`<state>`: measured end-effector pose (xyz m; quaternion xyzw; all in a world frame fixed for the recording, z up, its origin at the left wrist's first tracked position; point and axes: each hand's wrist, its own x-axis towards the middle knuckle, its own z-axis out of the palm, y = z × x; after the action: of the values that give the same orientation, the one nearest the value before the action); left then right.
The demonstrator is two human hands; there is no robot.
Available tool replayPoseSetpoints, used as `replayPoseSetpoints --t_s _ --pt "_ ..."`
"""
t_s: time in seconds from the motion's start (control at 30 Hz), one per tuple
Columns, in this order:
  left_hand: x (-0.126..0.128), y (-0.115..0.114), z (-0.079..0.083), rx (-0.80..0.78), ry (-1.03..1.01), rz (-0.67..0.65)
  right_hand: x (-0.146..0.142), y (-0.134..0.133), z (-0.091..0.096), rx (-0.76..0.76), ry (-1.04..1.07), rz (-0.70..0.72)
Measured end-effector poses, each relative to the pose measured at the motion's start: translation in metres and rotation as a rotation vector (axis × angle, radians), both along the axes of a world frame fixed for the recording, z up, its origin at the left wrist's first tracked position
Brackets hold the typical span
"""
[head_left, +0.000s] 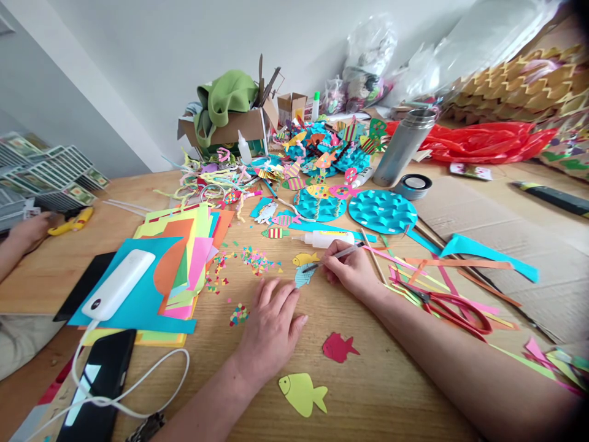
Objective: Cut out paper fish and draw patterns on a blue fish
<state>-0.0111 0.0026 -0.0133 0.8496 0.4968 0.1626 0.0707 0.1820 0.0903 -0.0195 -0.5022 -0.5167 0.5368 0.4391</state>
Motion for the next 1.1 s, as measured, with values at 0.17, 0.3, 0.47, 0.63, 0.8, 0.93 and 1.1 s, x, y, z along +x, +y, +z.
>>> replayPoseSetpoints --t_s 0.17,0.3,0.47,0.63,0.8,0.93,1.1 --pt "0.0005 0.0 0.001 -0.005 0.0 -0.003 0.0001 0.0003 -0.0003 0.001 0.006 -0.008" --pt "0.0006 -0.0004 0.0012 -0.002 -0.007 0.001 0.001 0.0009 -0.0019 0.018 -0.006 0.013" --pt "0.0004 -0.0004 0.0009 -0.002 -0.008 -0.002 0.0015 0.0006 -0.003 0.02 0.027 0.003" --pt "0.0002 -0.0005 0.0007 -0.013 -0.005 -0.001 0.001 0.0008 -0.0037 0.025 0.018 0.005" --pt "0.0007 -0.0004 0.0013 -0.011 -0.004 0.0 0.0015 0.0011 -0.0041 0.027 -0.007 0.007" --pt "0.0006 -0.0005 0.0012 -0.01 -0.002 0.001 0.0027 0.0007 -0.0044 0.018 -0.007 0.021" --pt "0.0003 -0.0006 0.0007 -0.005 -0.001 -0.002 0.0028 0.0013 -0.0055 0.023 -0.004 0.01"
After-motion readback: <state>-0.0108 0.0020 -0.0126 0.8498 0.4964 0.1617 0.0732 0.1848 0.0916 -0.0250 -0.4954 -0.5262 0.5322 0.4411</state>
